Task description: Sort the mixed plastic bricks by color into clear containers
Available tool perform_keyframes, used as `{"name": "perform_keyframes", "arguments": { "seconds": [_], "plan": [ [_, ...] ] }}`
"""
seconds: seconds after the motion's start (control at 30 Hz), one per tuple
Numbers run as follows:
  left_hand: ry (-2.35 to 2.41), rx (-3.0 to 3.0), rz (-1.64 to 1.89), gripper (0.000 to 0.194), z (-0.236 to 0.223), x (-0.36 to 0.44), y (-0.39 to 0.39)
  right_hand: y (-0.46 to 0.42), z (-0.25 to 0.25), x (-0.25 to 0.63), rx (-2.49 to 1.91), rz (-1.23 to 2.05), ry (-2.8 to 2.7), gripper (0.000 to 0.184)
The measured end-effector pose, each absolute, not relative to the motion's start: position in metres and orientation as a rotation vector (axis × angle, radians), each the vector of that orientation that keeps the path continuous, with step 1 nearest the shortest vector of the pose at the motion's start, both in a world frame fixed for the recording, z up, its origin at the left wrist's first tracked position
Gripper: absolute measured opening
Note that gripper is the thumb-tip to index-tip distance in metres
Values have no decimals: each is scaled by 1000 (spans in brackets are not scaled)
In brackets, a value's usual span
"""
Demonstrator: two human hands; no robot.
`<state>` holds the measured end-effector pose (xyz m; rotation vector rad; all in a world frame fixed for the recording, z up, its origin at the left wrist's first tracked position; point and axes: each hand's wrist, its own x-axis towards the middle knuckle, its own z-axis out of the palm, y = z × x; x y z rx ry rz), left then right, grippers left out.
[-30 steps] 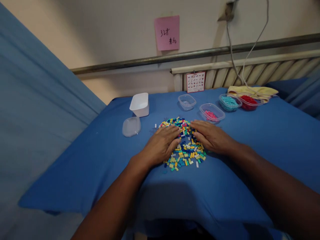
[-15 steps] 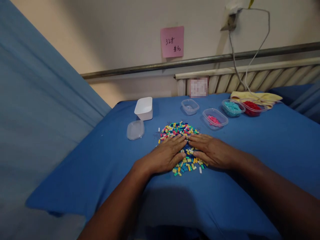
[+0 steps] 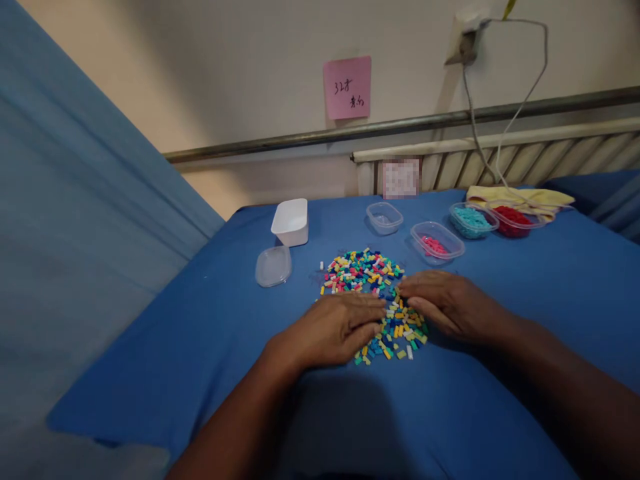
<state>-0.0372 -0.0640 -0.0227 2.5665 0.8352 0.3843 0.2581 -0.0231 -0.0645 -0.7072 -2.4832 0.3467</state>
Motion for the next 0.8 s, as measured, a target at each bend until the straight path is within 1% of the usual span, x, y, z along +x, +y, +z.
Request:
{"name": "perform_keyframes", "arguments": {
  "seconds": [0.1, 0.27, 0.43, 0.5, 0.6, 0.7, 0.73, 0.8],
  "plan": [
    [1155, 2606, 559, 39, -32, -49, -51, -15, -74, 261, -755, 338, -2384, 31],
    [1496, 2656, 563, 37, -54, -68, -29, -13, -79, 258, -597, 406, -2422, 26],
    [1683, 2540, 746, 34, -60, -77, -19, -9, -79, 260, -784, 360, -2353, 24],
    [1648, 2504, 855, 32, -57, -74, -21, -6, -81, 261, -858, 340, -2326, 24],
    [1316, 2569, 916, 28, -50, -62, -28, -5, -84, 260, -818, 372, -2337, 23],
    [943, 2665, 750, 19, -42, -50, -37, -6, -86, 260, -756, 392, -2357, 20],
    [896, 2679, 699, 18, -40, -48, -38, -6, -86, 261, -761, 380, -2349, 20],
    [955, 2686, 675, 17, -38, -48, -40, -6, -85, 262, -790, 345, -2320, 20]
  ]
}}
